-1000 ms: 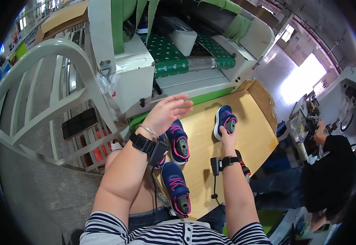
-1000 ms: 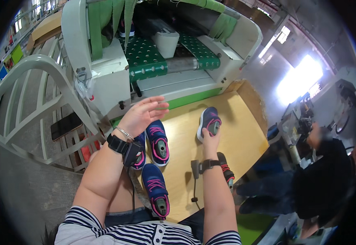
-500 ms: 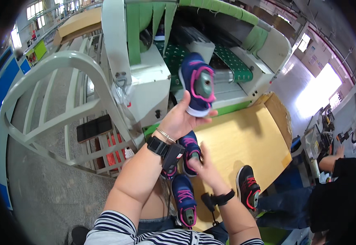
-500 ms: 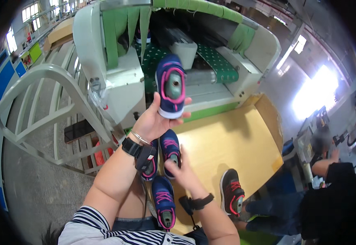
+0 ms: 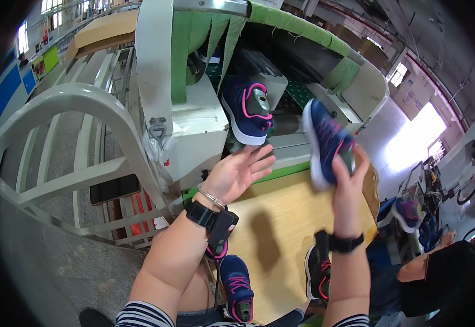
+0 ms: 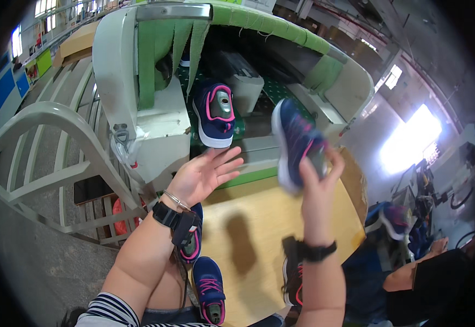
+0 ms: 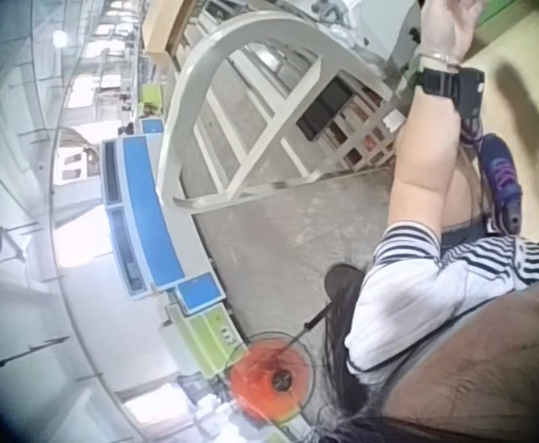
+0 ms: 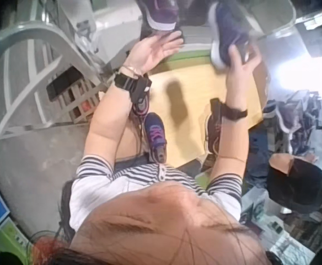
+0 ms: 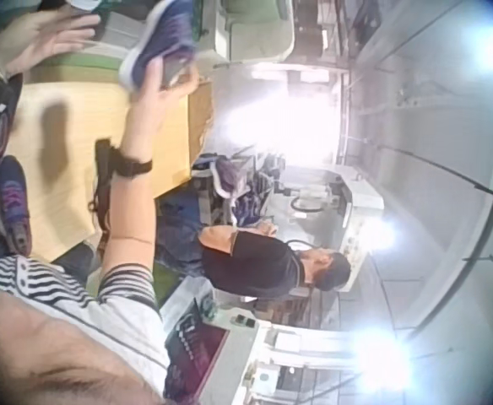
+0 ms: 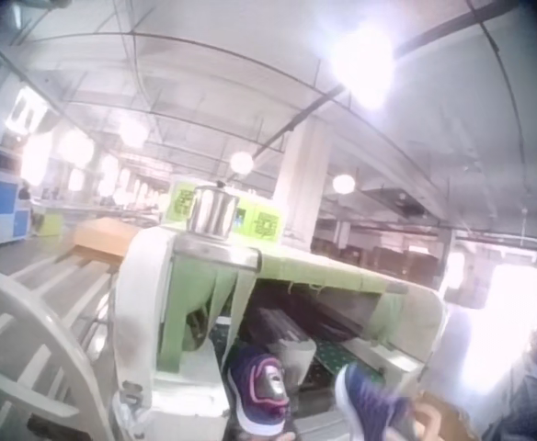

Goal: Sort shoes from a conveyor belt onto a table and into groups.

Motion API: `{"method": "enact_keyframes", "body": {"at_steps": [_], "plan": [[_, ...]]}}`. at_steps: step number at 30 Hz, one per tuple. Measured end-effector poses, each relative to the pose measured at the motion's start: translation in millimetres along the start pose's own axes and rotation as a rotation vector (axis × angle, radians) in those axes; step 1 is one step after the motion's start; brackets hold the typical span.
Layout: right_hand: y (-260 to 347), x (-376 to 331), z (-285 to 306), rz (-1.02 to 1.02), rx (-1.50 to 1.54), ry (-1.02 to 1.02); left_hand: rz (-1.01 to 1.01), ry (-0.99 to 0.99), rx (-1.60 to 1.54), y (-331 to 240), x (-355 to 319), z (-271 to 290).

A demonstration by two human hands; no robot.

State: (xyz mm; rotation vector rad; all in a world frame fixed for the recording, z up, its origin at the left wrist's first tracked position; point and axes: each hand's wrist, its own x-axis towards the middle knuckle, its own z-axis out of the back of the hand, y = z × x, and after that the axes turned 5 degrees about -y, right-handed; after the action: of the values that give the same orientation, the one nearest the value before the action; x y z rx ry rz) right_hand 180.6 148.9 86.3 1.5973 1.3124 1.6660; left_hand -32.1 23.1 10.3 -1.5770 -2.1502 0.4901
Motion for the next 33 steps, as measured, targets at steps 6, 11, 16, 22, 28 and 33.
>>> {"method": "enact_keyframes", "body": {"at_steps": [6,11,16,22,28,33], "plan": [[-82,152,6,0.404,-0.849,0.105,0.096,0.039,0.024,19,9,-2],[-110,91,-50,0.174,-1.190,0.255,0.068,-0.014,0.065,9,-5,7],[-132,-6,-41,0.289,-1.289,0.501,0.038,-0.103,0.110,8,-9,6],[-136,-8,23,-0.148,-1.325,0.308,0.044,-0.139,0.122,10,-10,5],[-152,-30,75,-0.448,-1.194,0.248,0.065,-0.149,0.160,14,-13,4],[-134,-81,50,-0.102,-1.423,0.453,0.080,-0.151,0.195,13,-11,8]]}}
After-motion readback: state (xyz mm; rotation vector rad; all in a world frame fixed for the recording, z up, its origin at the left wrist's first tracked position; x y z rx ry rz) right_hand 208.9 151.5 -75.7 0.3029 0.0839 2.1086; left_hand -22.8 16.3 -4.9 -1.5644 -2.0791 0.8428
